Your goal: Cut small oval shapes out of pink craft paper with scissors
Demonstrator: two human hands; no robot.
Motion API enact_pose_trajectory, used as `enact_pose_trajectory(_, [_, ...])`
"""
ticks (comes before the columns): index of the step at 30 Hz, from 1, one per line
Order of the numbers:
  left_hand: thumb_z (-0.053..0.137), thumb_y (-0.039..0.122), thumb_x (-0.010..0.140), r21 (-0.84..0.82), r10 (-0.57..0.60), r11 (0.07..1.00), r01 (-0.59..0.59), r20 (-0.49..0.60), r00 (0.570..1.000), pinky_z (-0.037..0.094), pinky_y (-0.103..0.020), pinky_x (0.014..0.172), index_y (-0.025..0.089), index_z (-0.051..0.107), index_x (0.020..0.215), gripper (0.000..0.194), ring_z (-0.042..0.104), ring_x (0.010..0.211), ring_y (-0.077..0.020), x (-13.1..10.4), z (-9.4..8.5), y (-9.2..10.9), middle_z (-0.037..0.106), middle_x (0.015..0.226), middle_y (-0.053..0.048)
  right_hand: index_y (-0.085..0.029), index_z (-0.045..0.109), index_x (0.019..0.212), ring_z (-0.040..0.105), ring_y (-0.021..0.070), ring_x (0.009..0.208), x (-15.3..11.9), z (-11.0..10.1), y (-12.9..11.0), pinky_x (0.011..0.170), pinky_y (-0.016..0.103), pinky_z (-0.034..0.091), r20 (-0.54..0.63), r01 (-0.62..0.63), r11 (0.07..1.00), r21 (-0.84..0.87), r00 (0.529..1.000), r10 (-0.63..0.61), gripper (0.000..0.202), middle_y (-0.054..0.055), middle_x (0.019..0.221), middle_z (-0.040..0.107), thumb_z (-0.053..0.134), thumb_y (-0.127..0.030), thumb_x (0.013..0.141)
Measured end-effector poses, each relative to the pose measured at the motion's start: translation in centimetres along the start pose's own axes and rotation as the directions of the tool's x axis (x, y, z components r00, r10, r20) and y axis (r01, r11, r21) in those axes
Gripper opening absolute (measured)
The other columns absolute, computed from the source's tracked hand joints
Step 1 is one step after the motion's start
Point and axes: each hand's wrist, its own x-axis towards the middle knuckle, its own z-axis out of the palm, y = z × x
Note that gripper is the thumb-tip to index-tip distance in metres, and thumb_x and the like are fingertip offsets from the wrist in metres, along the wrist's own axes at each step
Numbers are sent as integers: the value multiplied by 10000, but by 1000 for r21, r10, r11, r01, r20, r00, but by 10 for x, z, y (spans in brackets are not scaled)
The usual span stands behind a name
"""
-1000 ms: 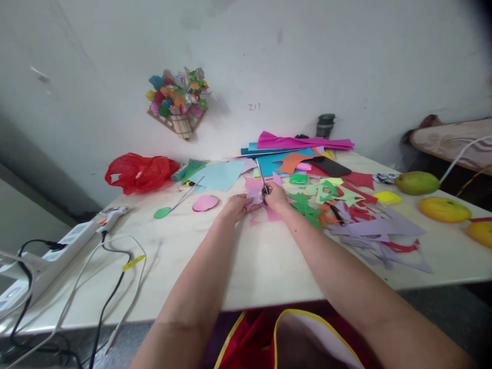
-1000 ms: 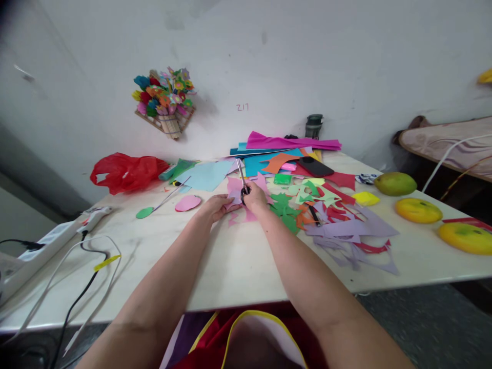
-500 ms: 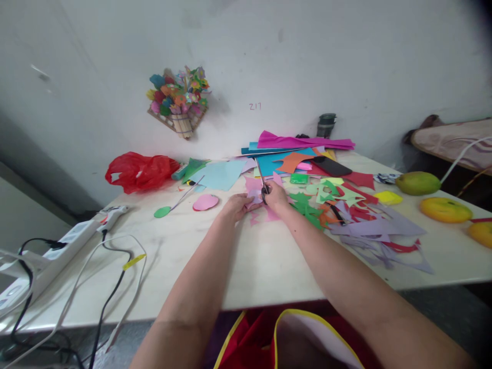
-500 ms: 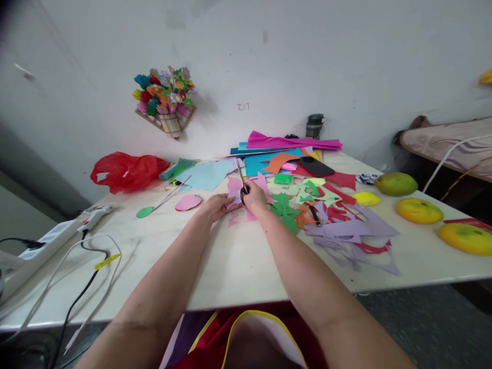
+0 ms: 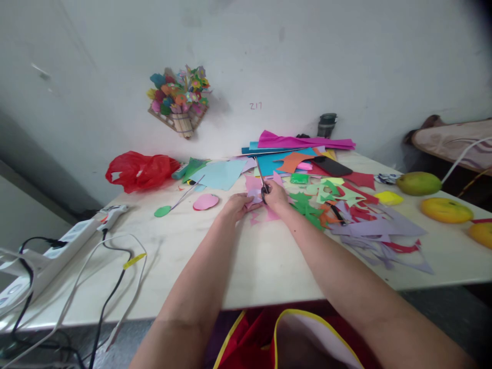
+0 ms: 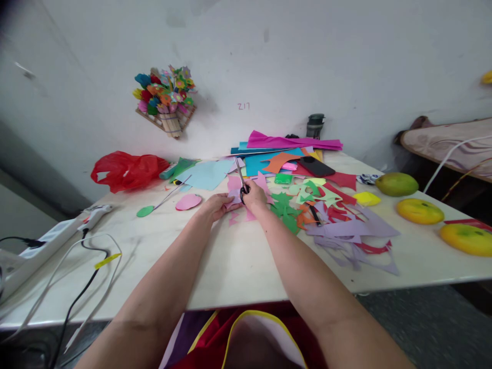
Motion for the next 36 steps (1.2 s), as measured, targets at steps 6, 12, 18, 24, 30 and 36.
enact_pose_trajectory(6, [456,-46,806,9,-1,1000,1,-25,1000,596,-327,702,47,590,766,168,669,684,-166,-2,2,1,643,726,-117,-242,630,996,611,188,800,-1,-3,-2,691,275,451,5,-2,998,-55,1000,2,328,12,852,682,635,-216,669])
enact_pose_trajectory(12, [482,-46,784,5,18,1000,-18,-32,999,596,-338,693,40,604,776,150,672,714,-189,-1,1,0,645,749,-136,-243,634,1005,605,215,801,-3,-7,-2,687,299,446,8,-5,990,-142,1000,6,331,29,852,678,657,-289,678])
enact_pose_trajectory(18, [459,-58,778,-34,58,998,-61,-80,995,595,-353,729,39,603,813,176,665,764,-197,-1,4,-1,631,756,-127,-241,639,963,602,221,806,-5,-13,-7,680,295,432,-105,-60,990,-125,993,47,293,48,849,674,616,-427,737])
enact_pose_trajectory(24, [451,-50,788,-144,104,983,-117,-94,990,591,-323,708,55,586,838,177,655,742,-172,2,4,-2,630,799,-116,-230,631,952,609,199,761,-9,-17,-20,678,289,432,-121,-54,998,-16,991,52,299,41,775,663,562,-462,776])
enact_pose_trajectory(30, [413,-16,828,-229,151,956,-181,-144,978,570,-260,652,108,558,829,191,630,664,-132,1,9,0,630,775,-74,-246,632,989,620,231,789,-22,-17,-37,672,302,432,-114,20,989,-144,993,-37,294,42,788,676,623,-371,723])
enact_pose_trajectory(36, [458,24,835,-290,145,930,-224,-270,952,507,-195,552,160,488,762,157,537,508,-77,-6,19,0,534,645,7,-241,611,1004,607,222,755,-26,-7,-36,640,297,438,-59,20,993,-117,998,-27,273,40,792,664,554,-300,743])
